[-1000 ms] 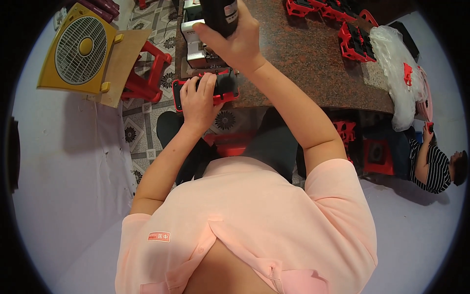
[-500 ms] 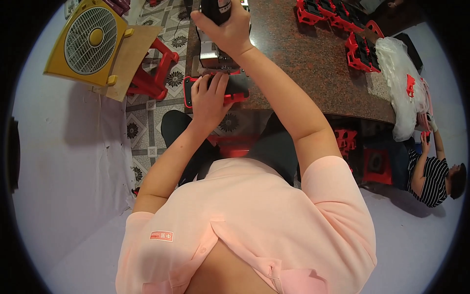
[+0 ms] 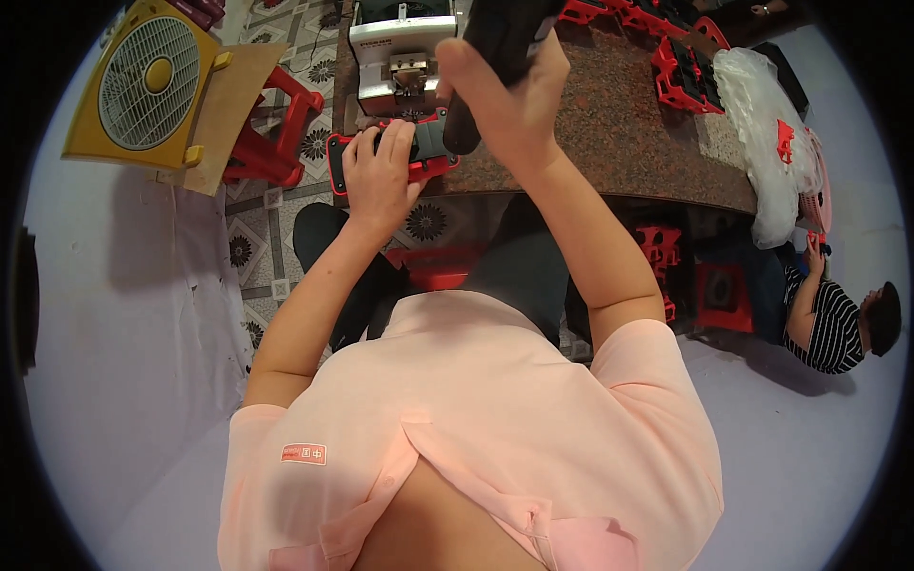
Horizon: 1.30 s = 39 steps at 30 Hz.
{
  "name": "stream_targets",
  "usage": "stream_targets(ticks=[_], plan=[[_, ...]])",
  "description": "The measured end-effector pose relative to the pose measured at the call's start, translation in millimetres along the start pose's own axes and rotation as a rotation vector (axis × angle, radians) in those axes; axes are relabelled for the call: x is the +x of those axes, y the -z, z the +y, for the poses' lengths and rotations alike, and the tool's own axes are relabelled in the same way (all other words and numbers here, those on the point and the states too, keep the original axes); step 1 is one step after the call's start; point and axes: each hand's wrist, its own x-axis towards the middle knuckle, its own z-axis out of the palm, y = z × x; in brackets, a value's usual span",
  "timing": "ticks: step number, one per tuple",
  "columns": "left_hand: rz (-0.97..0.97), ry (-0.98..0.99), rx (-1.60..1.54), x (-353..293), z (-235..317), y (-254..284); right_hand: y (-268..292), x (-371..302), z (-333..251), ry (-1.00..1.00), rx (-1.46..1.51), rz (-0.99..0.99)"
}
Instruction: The person assembles plastic housings by securing screws into them with an electric screwdriver.
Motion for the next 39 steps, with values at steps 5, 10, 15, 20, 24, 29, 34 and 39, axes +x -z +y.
stream_targets(ticks=[5,10,15,20,24,29,34,39], plan=[[-0.002,-0.016,-0.007,2,4,-2,10,-13,0,0.057,-0.107,-0.019],[0.0,-0.017,-0.006,1,2,-5,6,-14,10,0.131,-0.232,-0.067],[-0.02,-0.022,0.015,-1,0,-3,-10,-19,17,-0.034,-0.384,-0.011],[-0.044,-0.017,0.018,7,1,-1,-9,-19,23,0.137,-0.415,-0.005],[-0.115,-0.011,0.063,10,-2,-8,-11,-17,12,0.249,-0.558,-0.032],[-0.052,-0.084,0.047,14,1,-3,16,-27,8,0.124,-0.189,0.086],[-0.315,-0.171,0.139,29,19,9,77,-68,-72,0.042,-0.012,0.31],[-1.124,-0.33,-0.311,96,147,28,166,-140,-161,-0.104,-0.358,0.473]])
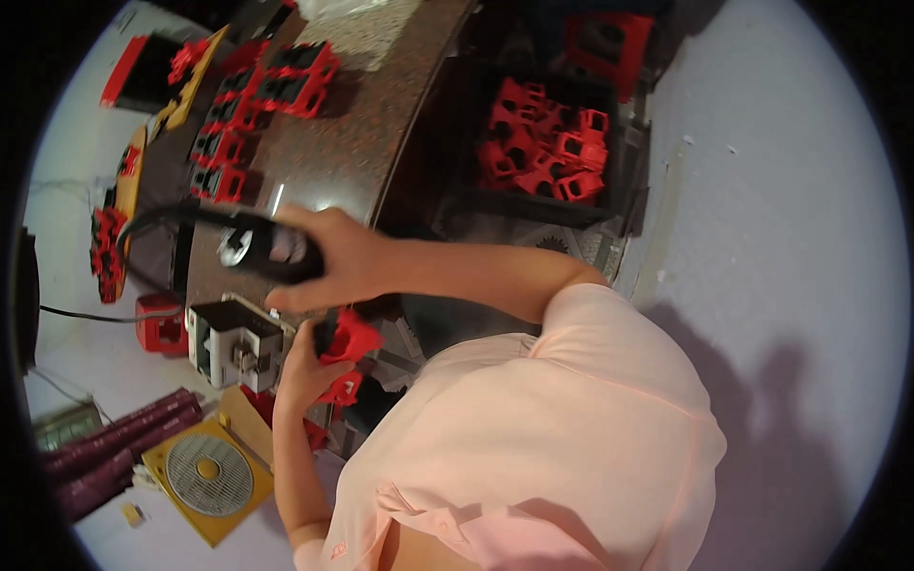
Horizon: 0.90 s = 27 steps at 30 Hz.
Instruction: The person assembles plastic housings by securing screws into them with an electric screwdriver.
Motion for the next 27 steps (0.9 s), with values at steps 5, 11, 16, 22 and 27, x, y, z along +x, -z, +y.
stream_targets(ticks=[5,11,16,22,27], plan=[[-0.07,-0.489,0.175,133,94,-42,113,-24,-23,-0.011,-0.316,0.427],[0.33,-0.751,0.054,236,160,-71,184,-26,-20,0.027,-0.321,0.641],[0.434,-0.574,0.149,254,70,-31,167,50,39,-0.157,-0.199,0.533],[0.7,-0.248,0.109,328,-23,40,153,245,125,-0.258,-0.647,0.124],[0.542,-0.206,-0.4,403,-30,70,191,361,214,-0.292,-1.037,-0.152]])
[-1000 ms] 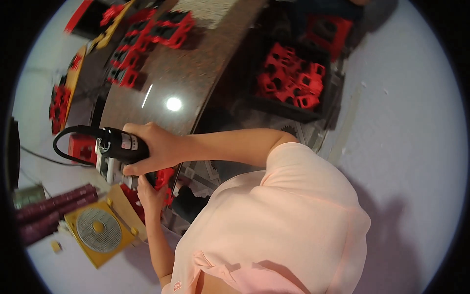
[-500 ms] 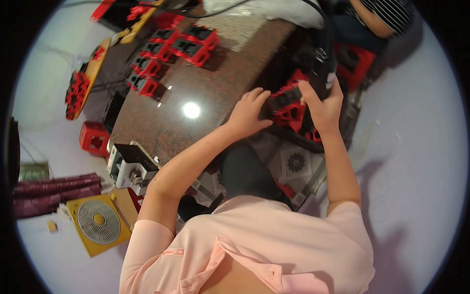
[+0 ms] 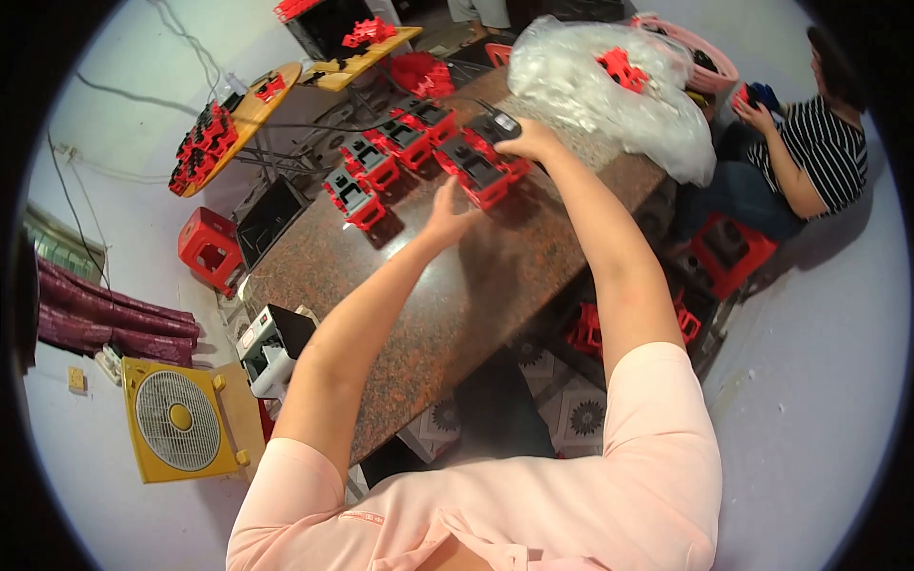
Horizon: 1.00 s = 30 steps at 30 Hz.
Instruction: The person assembles plastic housings by securing screws into them with an electric screwdriver.
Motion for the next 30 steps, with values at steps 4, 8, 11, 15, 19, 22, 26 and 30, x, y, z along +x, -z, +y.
stream_targets(ticks=[4,8,11,15,19,22,26,30], plan=[[-0.144,0.067,-0.159,1,2,-11,-19,14,13,-0.086,-0.003,-0.18],[-0.029,0.073,-0.097,-37,4,1,-25,-17,-25,-0.16,0.084,-0.311],[0.084,0.04,-0.112,-80,9,0,-36,-50,-48,-0.125,0.186,-0.29],[0.32,0.085,-0.017,-144,28,7,-59,-97,-77,-0.042,0.149,-0.301],[0.434,0.124,-0.052,-216,14,28,-85,-160,-116,-0.028,0.124,-0.333],[0.483,0.121,0.008,-270,22,41,-98,-205,-128,0.19,0.079,-0.25],[0.46,0.097,0.072,-341,20,59,-100,-252,-160,0.214,0.063,-0.355],[0.451,0.118,0.053,-382,20,67,-98,-268,-173,0.169,0.07,-0.469]])
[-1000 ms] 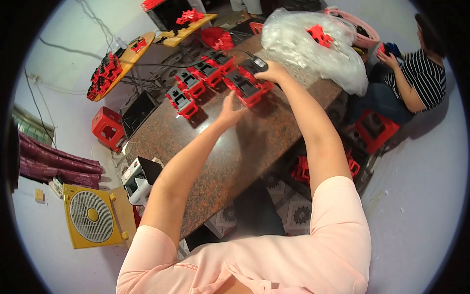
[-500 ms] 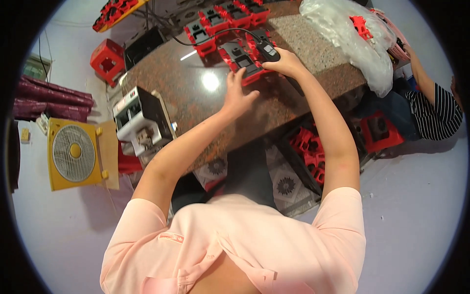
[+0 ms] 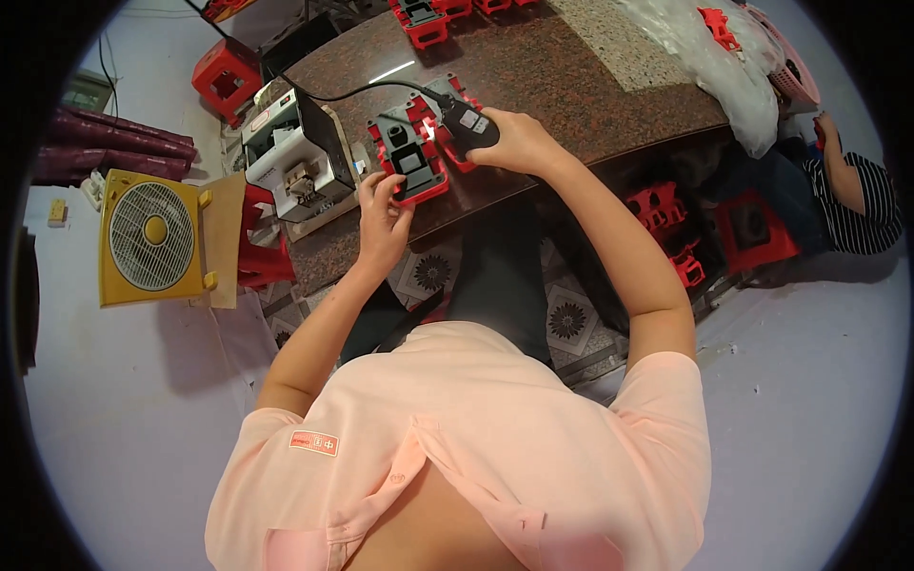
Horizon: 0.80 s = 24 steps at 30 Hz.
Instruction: The person assembles plastic housings by securing screws into them with an electric screwdriver.
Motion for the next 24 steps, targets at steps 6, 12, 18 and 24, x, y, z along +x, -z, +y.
stream_targets(ticks=[6,12,18,24], plan=[[0.07,-0.083,0.12,-7,6,7,6,-5,-22,-0.042,0.125,-0.186],[0.022,-0.175,0.17,-1,19,28,19,0,-23,0.019,0.262,0.067],[0.1,-0.321,0.076,108,51,12,88,50,-11,-0.089,0.435,0.406],[0.006,-0.089,0.314,274,38,-57,116,114,7,-0.172,0.397,0.395]])
